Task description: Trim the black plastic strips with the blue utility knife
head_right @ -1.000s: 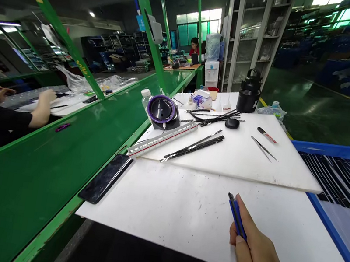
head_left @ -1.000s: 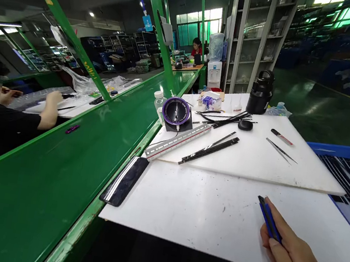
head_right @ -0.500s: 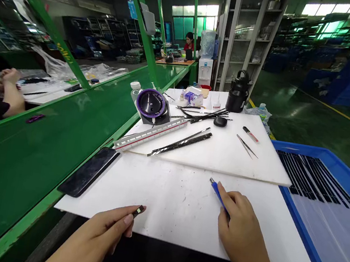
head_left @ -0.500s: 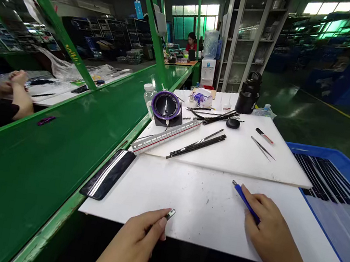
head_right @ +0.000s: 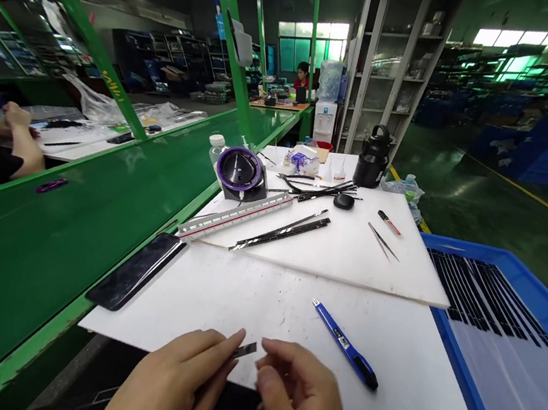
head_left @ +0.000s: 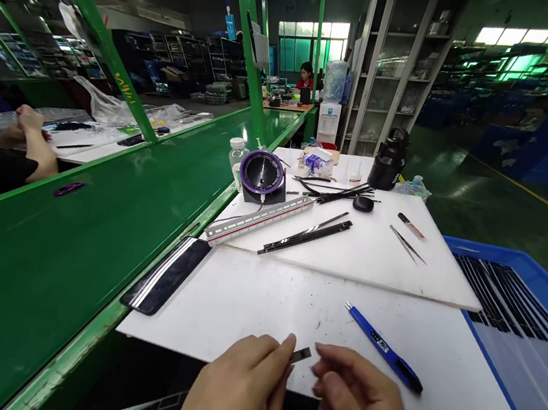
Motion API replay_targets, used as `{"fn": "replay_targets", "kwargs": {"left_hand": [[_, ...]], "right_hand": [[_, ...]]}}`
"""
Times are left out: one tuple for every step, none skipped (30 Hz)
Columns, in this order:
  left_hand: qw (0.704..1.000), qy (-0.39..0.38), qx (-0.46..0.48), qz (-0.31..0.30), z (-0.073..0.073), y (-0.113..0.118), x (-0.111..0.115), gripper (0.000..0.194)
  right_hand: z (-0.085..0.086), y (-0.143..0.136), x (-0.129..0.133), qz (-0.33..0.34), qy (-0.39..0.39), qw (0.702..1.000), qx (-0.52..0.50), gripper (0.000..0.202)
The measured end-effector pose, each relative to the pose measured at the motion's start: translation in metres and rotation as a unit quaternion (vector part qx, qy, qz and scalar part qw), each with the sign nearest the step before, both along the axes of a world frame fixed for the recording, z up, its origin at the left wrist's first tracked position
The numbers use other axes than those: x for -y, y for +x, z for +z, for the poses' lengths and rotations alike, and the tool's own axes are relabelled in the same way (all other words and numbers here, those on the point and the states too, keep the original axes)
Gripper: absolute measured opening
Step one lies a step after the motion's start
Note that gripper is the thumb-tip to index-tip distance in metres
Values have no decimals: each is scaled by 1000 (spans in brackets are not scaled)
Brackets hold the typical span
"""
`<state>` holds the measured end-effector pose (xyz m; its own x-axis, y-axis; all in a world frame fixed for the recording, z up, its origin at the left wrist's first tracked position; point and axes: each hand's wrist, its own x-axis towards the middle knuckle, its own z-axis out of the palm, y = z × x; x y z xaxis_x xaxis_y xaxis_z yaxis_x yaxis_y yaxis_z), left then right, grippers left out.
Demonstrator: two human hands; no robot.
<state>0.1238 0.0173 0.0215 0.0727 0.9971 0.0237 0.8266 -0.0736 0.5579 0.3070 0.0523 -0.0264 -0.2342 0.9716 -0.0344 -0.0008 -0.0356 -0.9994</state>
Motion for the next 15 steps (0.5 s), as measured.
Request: {"fn": "replay_targets", "kwargs": {"left_hand": [[997, 40, -60, -28, -3, 2, -1, 45], [991, 73, -104, -49, -6, 3, -2, 50], [984, 97, -136, -64, -8, 4, -4, 54], [977, 116, -161, -75, -11, 5, -5, 57], [971, 132, -179, -84, -13, 6, -7, 59], [966, 146, -191, -93, -15, 8, -9, 60], [962, 159, -197, -103, -17, 11, -11, 60], [958, 169, -201, -115, -19, 14, -13, 60], [954, 177, -204, -127, -20, 18, -15, 59], [952, 184, -203, -138, -21, 22, -16, 58], [949, 193, -198, -151, -21, 24, -17, 56], [946, 206, -187, -167, -19, 24, -18, 54], [942, 224, -174, -180, -16, 21, -20, 52], [938, 246, -161, -184, -11, 15, -23, 52], [934, 271, -150, -180, -4, 4, -27, 54]], "right_hand": [[-1, -7, 2, 23, -59, 997, -42, 34], [-3, -12, 3, 27, -102, 991, -76, 37], [-5, -15, 3, 10, -131, 986, -104, 40], [-7, -18, 2, -22, -148, 981, -124, 42], [-9, -19, 2, -54, -158, 976, -137, 43], [-11, -20, 1, -72, -162, 974, -142, 44], [-13, -20, 1, -80, -162, 974, -139, 44], [-15, -20, 1, -77, -159, 976, -131, 44], [-18, -19, 2, -71, -154, 978, -122, 43], [-21, -17, 2, -65, -150, 980, -114, 43], [-26, -13, 2, -66, -146, 981, -110, 43], [-30, -7, 1, -78, -145, 981, -105, 44], [-34, 1, -1, -102, -148, 978, -101, 46], [-38, 12, -5, -138, -152, 974, -98, 48], [-40, 24, -10, -183, -159, 965, -95, 50]]}}
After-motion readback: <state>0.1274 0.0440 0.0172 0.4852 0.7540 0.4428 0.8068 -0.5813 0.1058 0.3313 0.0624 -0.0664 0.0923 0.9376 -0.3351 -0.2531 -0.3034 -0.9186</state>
